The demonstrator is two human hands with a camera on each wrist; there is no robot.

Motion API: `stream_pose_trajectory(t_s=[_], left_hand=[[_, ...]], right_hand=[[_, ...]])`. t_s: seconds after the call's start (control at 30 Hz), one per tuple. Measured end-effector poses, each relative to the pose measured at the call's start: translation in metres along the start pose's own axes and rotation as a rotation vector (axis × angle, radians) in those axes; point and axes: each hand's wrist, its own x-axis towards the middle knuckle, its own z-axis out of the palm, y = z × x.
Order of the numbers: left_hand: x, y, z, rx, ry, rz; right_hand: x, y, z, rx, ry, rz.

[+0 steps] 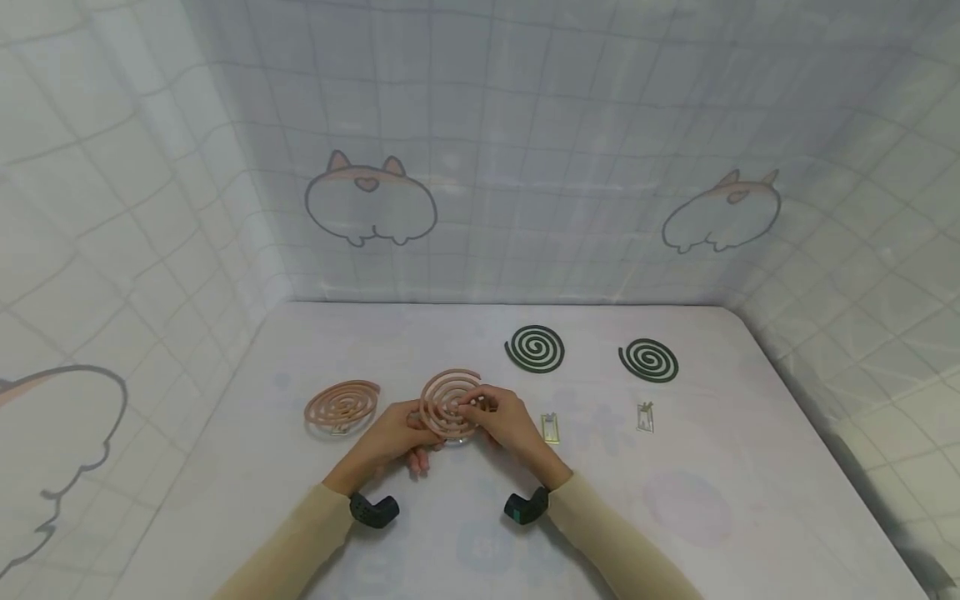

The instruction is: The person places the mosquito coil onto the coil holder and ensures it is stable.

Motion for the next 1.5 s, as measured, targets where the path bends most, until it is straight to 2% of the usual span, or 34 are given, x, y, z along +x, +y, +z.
stream_pose_trajectory(t_s=[0.37,0.6,0.83,0.9,0.97,1.13,1.2,1.33,1.5], left_hand=[[0.004,-0.002,0.012,0.169,0.140,0.001],[0.006,-0.001,0.016,0.222,0.195,0.007],[0.008,-0.003,0.018,0.269,0.258,-0.012],[0.008,-0.003,0.017,0.290,0.256,-0.011],[0.008,-0.002,0.014,0.278,0.229,-0.009],[0.004,0.000,0.004,0.125,0.117,-0.041],[0.003,0.000,0.001,0.074,0.089,-0.055],[0.003,-0.001,0.001,0.077,0.087,-0.050],[0.006,-0.001,0.007,0.132,0.136,-0.038]], right_hand=[[0.000,-0.002,0.002,-0.004,0.004,-0.021],[-0.001,-0.001,0.003,0.023,-0.015,-0.038],[0.000,-0.002,0.006,0.037,-0.014,-0.027],[0.000,-0.002,0.006,0.036,-0.012,-0.024],[0.001,-0.001,0.006,0.038,-0.009,-0.021],[0.000,-0.001,0.006,0.026,-0.013,-0.004],[0.000,-0.001,0.006,0.023,-0.018,0.004],[0.000,-0.001,0.007,0.026,-0.020,0.005],[-0.001,-0.002,0.008,0.026,-0.002,-0.019]])
